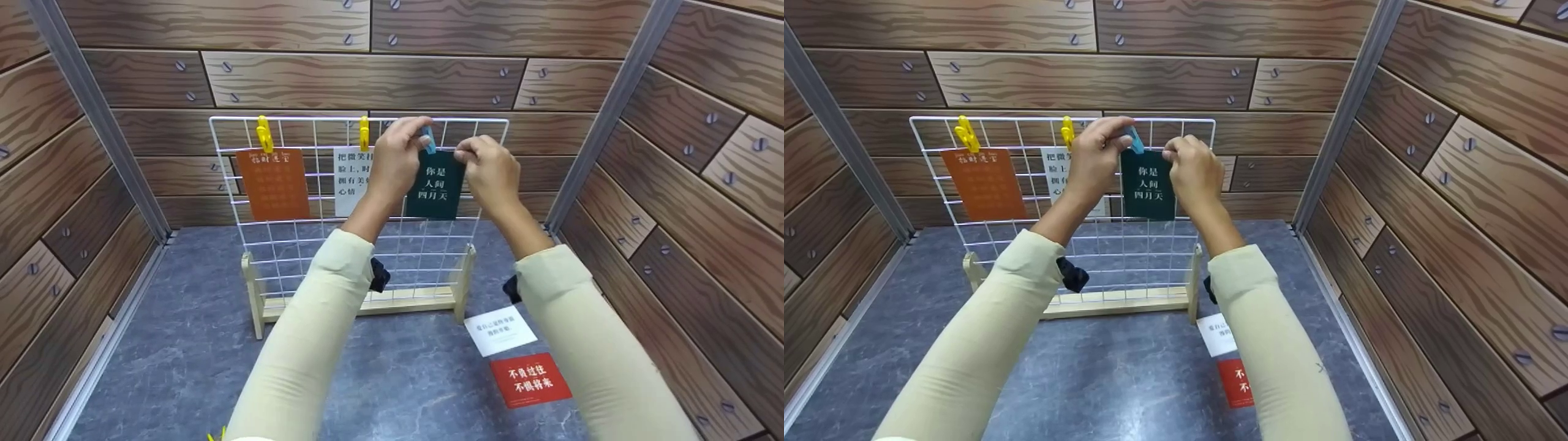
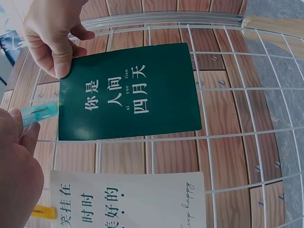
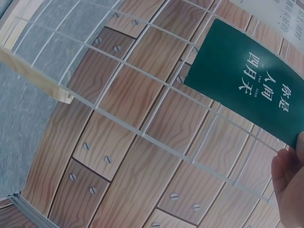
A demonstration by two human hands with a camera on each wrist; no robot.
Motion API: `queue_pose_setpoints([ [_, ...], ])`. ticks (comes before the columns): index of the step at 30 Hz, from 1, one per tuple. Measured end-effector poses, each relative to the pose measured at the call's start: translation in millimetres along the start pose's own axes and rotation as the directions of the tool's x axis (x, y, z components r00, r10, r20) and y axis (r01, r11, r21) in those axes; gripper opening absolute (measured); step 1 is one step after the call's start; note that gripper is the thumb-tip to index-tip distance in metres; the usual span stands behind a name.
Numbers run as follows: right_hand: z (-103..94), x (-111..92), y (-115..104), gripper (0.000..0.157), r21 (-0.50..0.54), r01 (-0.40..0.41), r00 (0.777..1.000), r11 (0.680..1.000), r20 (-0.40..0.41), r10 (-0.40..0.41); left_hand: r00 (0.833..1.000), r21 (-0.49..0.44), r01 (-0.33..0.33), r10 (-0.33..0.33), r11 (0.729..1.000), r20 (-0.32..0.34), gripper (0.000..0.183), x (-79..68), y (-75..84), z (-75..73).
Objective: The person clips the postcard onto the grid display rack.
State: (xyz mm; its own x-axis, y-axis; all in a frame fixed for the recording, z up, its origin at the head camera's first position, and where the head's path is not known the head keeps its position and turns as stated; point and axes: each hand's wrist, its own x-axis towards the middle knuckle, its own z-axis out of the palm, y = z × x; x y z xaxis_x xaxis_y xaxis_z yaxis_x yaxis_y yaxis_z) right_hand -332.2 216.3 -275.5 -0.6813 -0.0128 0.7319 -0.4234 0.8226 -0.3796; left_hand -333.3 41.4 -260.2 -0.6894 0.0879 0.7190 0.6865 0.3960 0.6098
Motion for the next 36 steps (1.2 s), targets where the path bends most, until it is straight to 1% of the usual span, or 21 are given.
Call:
queue_pose_setpoints([
  [5, 1.1, 0, -2, 0.013, 0.004, -0.008, 1.000, 1.000, -0.014, 0.008, 1.000, -0.031, 0.020, -0.020, 0.999, -0.008, 0.028, 1.0, 1.9, -0.4],
  [14, 6.2, -1, -5, 0.013, -0.035, -0.008, 0.998, 0.999, -0.070, 0.005, 1.000, -0.028, 0.027, -0.027, 0.999, -0.005, 0.028, 2.4, 4.3, 1.4],
  [21, 3.8, -1, -4, 0.010, 0.014, -0.031, 0.998, 0.999, -0.052, 0.031, 0.999, -0.084, 0.039, -0.041, 0.996, -0.020, 0.029, 2.9, 3.0, -1.2],
  [23, 4.0, -1, -4, 0.010, 0.011, -0.034, 0.998, 0.999, -0.049, 0.034, 0.999, -0.094, 0.044, -0.046, 0.995, -0.026, 0.029, 2.8, 1.8, -1.9],
  [30, 7.4, -1, -8, 0.014, -0.037, -0.055, 0.997, 0.998, -0.063, 0.052, 0.999, -0.056, 0.028, -0.030, 0.998, -0.038, 0.028, 3.5, 0.5, 1.5],
  [36, 10.3, -2, -9, 0.015, -0.060, -0.051, 0.995, 0.997, -0.092, 0.046, 0.998, -0.030, 0.056, -0.056, 0.998, -0.029, 0.028, 2.9, 3.2, 6.1],
])
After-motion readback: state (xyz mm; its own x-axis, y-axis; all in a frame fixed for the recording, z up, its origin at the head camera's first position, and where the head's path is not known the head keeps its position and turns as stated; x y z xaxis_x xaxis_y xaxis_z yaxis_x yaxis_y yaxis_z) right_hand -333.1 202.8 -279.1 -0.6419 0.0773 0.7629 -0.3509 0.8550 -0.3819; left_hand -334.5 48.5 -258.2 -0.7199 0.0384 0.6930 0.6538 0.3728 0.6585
